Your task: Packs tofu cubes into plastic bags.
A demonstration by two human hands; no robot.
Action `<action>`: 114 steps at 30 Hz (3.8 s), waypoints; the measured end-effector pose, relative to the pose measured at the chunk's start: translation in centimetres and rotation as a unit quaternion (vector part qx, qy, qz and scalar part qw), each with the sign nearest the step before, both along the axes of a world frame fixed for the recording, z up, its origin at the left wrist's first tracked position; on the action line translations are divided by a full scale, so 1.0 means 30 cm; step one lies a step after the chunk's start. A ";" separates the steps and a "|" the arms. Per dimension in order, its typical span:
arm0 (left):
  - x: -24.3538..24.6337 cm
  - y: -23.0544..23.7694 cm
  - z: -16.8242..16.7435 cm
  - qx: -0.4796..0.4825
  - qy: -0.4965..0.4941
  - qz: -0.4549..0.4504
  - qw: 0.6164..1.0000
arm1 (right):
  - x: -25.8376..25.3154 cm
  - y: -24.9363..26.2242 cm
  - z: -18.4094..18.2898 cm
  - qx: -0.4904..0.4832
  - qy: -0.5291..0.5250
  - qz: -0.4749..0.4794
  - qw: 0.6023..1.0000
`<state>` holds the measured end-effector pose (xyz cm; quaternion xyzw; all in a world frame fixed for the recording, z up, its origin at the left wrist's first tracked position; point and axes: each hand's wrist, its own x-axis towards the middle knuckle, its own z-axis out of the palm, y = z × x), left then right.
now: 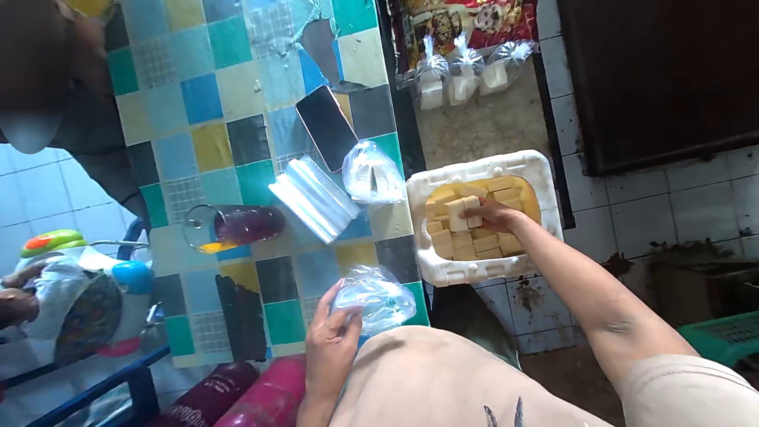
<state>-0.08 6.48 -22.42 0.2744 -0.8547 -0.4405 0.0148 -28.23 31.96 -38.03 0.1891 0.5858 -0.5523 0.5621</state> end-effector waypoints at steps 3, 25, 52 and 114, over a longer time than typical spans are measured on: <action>0.000 0.003 -0.003 0.006 -0.004 0.001 1.000 | 0.005 -0.009 -0.017 -0.013 -0.031 -0.036 0.999; -0.014 0.048 -0.001 -0.003 -0.025 -0.006 1.000 | 0.066 -0.278 -0.005 0.188 0.248 0.276 0.909; 0.009 0.077 -0.016 -0.005 -0.011 -0.006 1.000 | -0.064 0.072 -0.221 0.178 0.302 0.302 0.886; -0.068 0.155 -0.027 -0.063 0.334 -0.139 0.930 | 0.557 -0.354 0.607 -0.088 0.353 -0.235 0.902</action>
